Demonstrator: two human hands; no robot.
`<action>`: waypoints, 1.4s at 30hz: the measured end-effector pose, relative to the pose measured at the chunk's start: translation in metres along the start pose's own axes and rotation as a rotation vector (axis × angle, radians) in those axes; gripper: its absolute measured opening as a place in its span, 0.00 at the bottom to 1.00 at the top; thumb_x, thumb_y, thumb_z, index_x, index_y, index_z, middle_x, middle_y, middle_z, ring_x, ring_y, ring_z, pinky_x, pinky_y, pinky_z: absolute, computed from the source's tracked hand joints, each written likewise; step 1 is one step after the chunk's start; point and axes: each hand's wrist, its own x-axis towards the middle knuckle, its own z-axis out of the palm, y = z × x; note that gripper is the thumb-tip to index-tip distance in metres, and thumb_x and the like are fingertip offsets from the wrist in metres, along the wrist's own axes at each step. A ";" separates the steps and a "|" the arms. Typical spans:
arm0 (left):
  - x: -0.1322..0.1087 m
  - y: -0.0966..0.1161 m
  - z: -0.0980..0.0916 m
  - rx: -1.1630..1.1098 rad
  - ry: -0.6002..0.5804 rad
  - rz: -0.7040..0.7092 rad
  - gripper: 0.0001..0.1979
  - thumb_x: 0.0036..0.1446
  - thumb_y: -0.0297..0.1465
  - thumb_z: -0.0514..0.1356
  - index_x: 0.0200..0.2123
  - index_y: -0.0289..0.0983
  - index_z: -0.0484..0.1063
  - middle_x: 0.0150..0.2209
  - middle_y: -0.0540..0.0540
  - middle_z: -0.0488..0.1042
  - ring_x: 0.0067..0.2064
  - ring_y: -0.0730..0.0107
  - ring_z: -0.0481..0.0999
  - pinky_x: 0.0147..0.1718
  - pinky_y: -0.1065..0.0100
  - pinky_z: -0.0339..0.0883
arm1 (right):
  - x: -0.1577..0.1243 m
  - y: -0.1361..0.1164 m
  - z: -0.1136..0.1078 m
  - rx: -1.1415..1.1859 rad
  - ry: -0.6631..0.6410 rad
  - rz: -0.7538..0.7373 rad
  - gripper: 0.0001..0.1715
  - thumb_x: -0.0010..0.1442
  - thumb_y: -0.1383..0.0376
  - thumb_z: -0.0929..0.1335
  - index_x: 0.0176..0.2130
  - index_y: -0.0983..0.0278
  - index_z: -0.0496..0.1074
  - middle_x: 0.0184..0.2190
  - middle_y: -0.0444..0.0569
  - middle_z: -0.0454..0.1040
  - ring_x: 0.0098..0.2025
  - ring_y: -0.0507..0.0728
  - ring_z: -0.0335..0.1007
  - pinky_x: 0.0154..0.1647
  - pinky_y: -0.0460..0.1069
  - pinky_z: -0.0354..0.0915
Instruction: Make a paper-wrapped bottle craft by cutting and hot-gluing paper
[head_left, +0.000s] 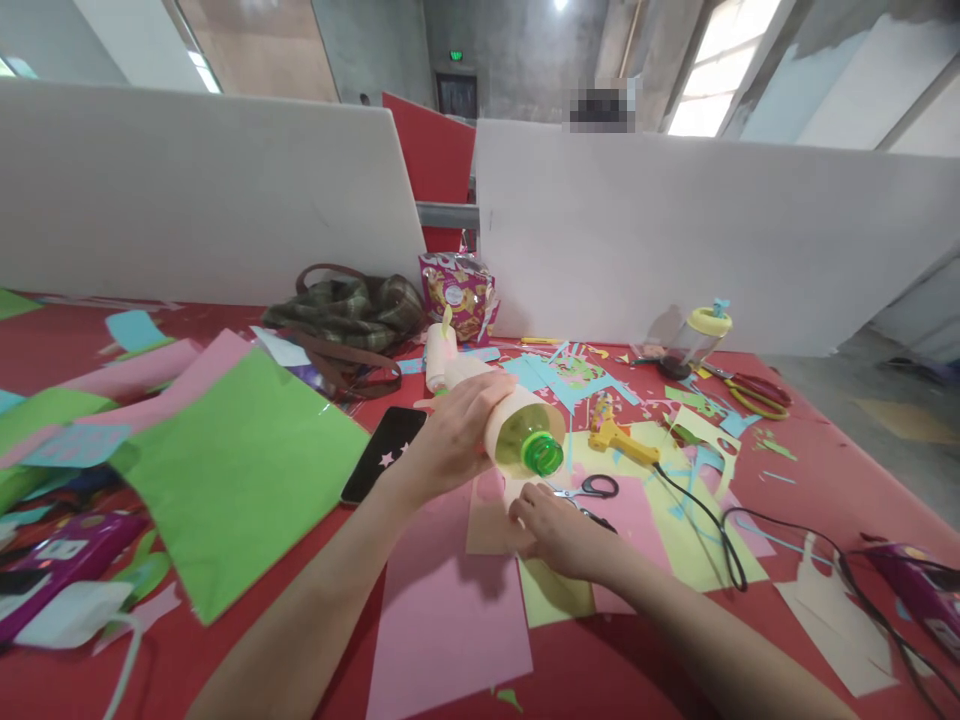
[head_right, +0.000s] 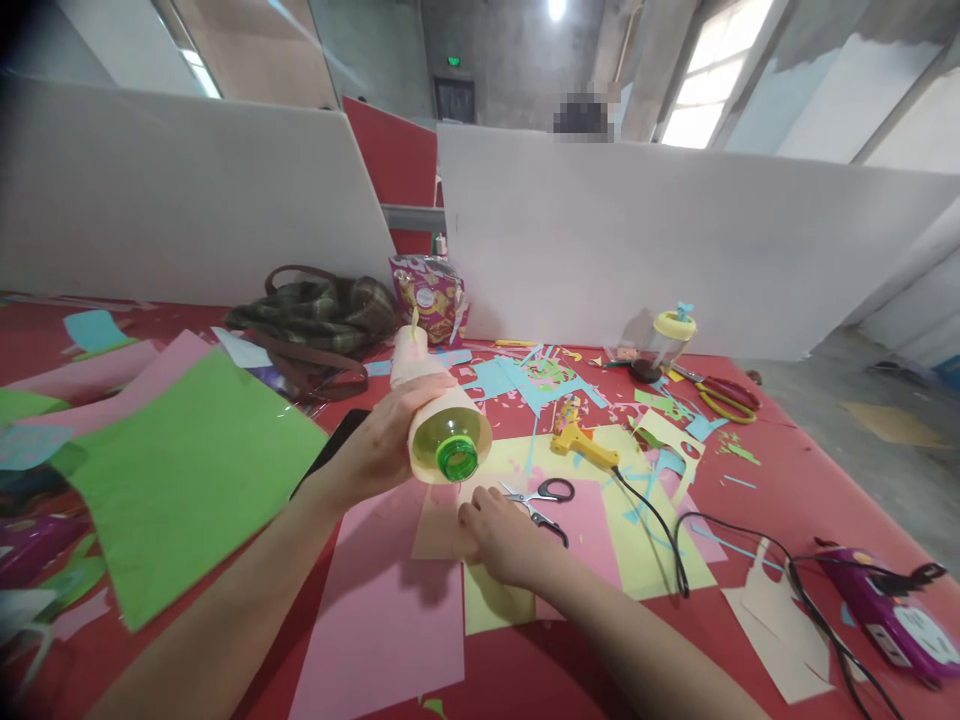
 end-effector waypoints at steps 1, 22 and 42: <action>-0.001 -0.001 0.006 -0.045 0.020 0.018 0.27 0.49 0.28 0.57 0.51 0.38 0.49 0.50 0.36 0.60 0.53 0.58 0.60 0.49 0.53 0.58 | 0.001 0.000 0.000 -0.006 -0.005 0.000 0.10 0.49 0.74 0.64 0.35 0.67 0.63 0.35 0.53 0.63 0.36 0.57 0.59 0.29 0.48 0.54; -0.009 -0.012 0.037 -0.118 -0.085 -0.038 0.28 0.49 0.28 0.56 0.51 0.36 0.46 0.48 0.37 0.60 0.52 0.61 0.60 0.49 0.54 0.58 | -0.055 -0.017 -0.113 0.289 0.756 -0.046 0.09 0.55 0.72 0.61 0.32 0.61 0.68 0.28 0.45 0.68 0.29 0.51 0.65 0.29 0.46 0.63; -0.006 -0.008 0.032 -0.137 -0.163 -0.070 0.27 0.46 0.25 0.57 0.49 0.37 0.50 0.48 0.38 0.61 0.51 0.59 0.60 0.47 0.53 0.58 | -0.031 -0.016 -0.109 0.338 0.788 0.080 0.06 0.50 0.71 0.66 0.24 0.63 0.65 0.22 0.43 0.68 0.24 0.49 0.63 0.24 0.45 0.59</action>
